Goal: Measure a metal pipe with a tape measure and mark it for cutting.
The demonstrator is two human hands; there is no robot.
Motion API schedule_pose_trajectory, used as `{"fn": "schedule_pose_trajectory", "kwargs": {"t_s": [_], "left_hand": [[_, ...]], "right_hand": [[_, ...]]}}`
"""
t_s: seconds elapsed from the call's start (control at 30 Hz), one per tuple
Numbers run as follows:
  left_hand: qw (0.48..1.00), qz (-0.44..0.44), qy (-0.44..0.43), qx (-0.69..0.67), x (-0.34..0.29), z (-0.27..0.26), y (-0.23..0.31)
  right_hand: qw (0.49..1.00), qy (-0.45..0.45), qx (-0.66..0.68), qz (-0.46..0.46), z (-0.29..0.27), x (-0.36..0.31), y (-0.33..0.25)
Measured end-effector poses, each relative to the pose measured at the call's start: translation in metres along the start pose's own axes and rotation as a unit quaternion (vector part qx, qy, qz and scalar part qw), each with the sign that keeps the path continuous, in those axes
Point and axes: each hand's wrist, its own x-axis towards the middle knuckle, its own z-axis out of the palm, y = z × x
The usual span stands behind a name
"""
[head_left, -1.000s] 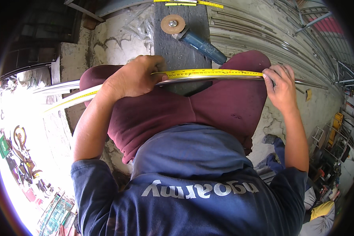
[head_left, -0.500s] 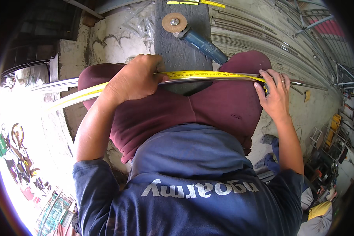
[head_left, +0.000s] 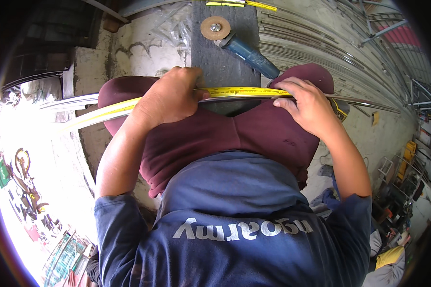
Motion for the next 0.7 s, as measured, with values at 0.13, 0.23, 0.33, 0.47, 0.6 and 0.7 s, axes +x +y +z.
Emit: {"fn": "schedule_pose_trajectory", "kwargs": {"t_s": [0.13,0.23,0.33,0.47,0.6,0.7], "left_hand": [[1.0,-0.005,-0.004,0.002,0.0,0.001,0.0],[1.0,-0.006,-0.01,-0.001,0.001,0.002,-0.001],[1.0,-0.003,-0.013,0.003,0.001,0.003,-0.001],[1.0,0.006,-0.027,-0.012,0.002,0.002,0.0],[0.999,0.033,-0.032,-0.005,0.0,0.003,0.003],[0.998,0.035,-0.051,-0.017,0.002,0.002,0.002]], "right_hand": [[0.999,-0.033,0.001,0.015,0.005,0.01,-0.008],[1.0,-0.026,0.006,0.01,0.006,0.012,-0.009],[1.0,-0.022,-0.002,0.012,0.006,0.014,-0.011],[0.999,-0.019,0.012,0.028,0.006,0.015,-0.013],[0.999,-0.018,0.015,0.031,0.003,0.014,-0.015],[0.996,-0.074,0.017,0.036,-0.007,0.024,-0.016]]}}
